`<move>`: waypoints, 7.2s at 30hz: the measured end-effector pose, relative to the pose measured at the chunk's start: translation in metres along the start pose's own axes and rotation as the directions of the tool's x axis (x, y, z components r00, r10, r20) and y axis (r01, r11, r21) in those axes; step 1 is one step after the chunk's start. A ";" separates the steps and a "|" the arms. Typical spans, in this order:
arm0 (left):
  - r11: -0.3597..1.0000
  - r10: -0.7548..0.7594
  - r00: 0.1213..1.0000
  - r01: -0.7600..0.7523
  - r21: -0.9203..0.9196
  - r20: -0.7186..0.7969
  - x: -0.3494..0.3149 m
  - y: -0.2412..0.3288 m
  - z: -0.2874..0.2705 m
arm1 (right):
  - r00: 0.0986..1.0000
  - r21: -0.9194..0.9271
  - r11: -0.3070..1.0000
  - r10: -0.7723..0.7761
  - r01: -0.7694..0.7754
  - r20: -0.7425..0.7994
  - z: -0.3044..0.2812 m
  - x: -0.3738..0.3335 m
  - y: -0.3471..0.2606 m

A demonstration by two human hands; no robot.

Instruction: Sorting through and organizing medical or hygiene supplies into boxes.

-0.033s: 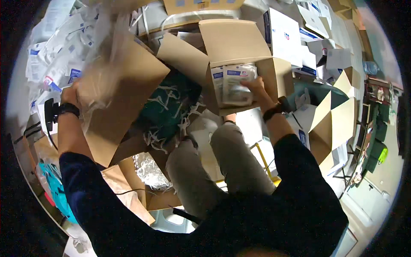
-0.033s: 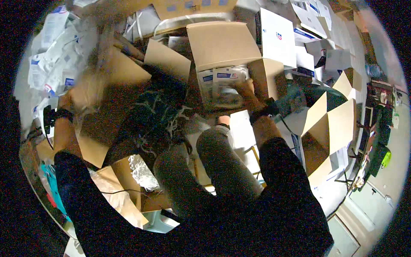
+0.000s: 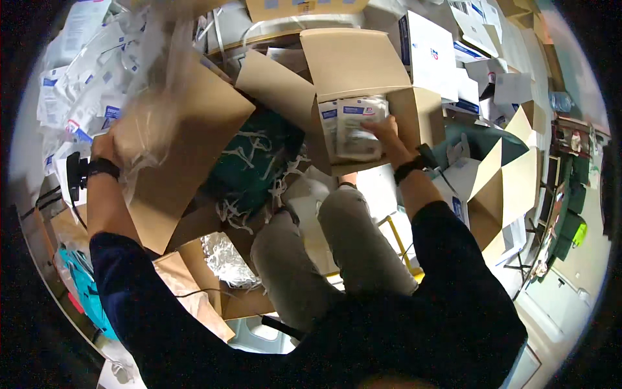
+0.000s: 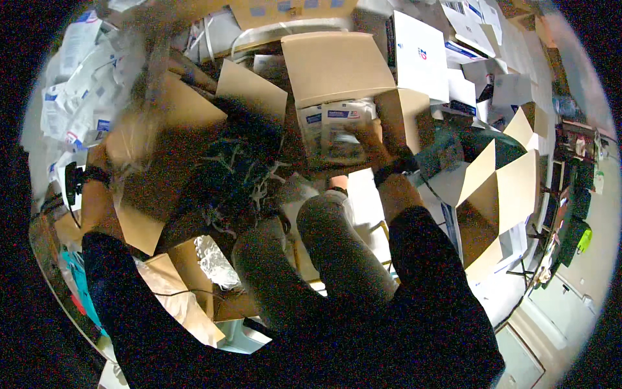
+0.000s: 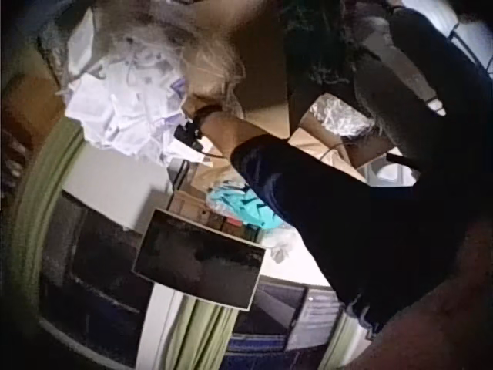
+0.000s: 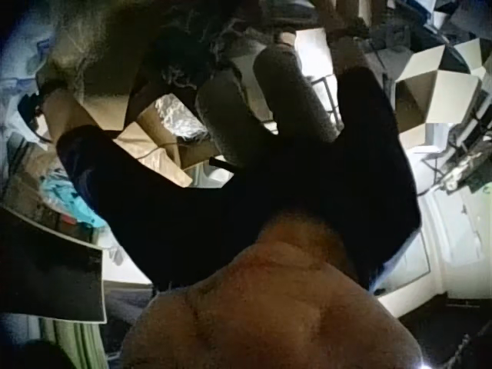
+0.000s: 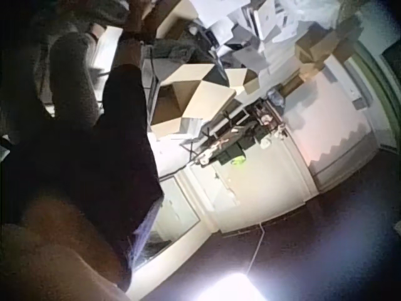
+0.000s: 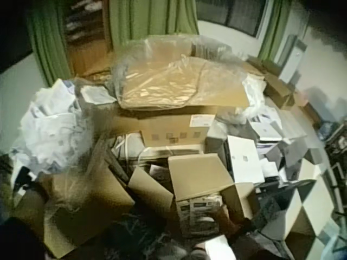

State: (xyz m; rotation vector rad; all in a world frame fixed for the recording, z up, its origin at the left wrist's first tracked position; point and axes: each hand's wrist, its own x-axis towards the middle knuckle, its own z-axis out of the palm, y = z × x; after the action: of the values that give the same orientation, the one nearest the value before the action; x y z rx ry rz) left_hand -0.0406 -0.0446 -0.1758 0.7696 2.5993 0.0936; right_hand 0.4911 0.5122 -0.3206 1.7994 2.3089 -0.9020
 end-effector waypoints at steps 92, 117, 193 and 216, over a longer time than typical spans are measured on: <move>0.837 0.284 0.794 -0.479 -0.265 -0.538 -0.509 0.481 0.086 | 0.553 0.495 0.375 -0.784 0.784 -0.282 -0.190 -0.361 0.037; 0.909 0.264 0.814 -0.390 -0.149 -0.518 -0.488 0.490 0.127 | 0.637 0.787 0.417 -0.770 0.455 0.039 -0.160 -0.403 0.024; 0.112 -0.334 0.939 0.128 -0.985 0.084 -0.421 0.537 0.154 | 0.166 0.111 0.164 -0.986 0.980 -0.008 -0.306 -0.407 0.092; 0.096 0.394 0.870 0.281 -0.955 0.296 -0.428 0.592 0.152 | 0.657 0.014 0.884 -0.336 0.466 -0.675 -0.366 -0.251 0.271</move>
State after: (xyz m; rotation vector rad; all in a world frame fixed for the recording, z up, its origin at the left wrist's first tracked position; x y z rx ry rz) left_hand 0.6449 0.2188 -0.0437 0.2269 1.3264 1.3874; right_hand 0.9191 0.5129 -0.0250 1.9368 3.2799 -0.5762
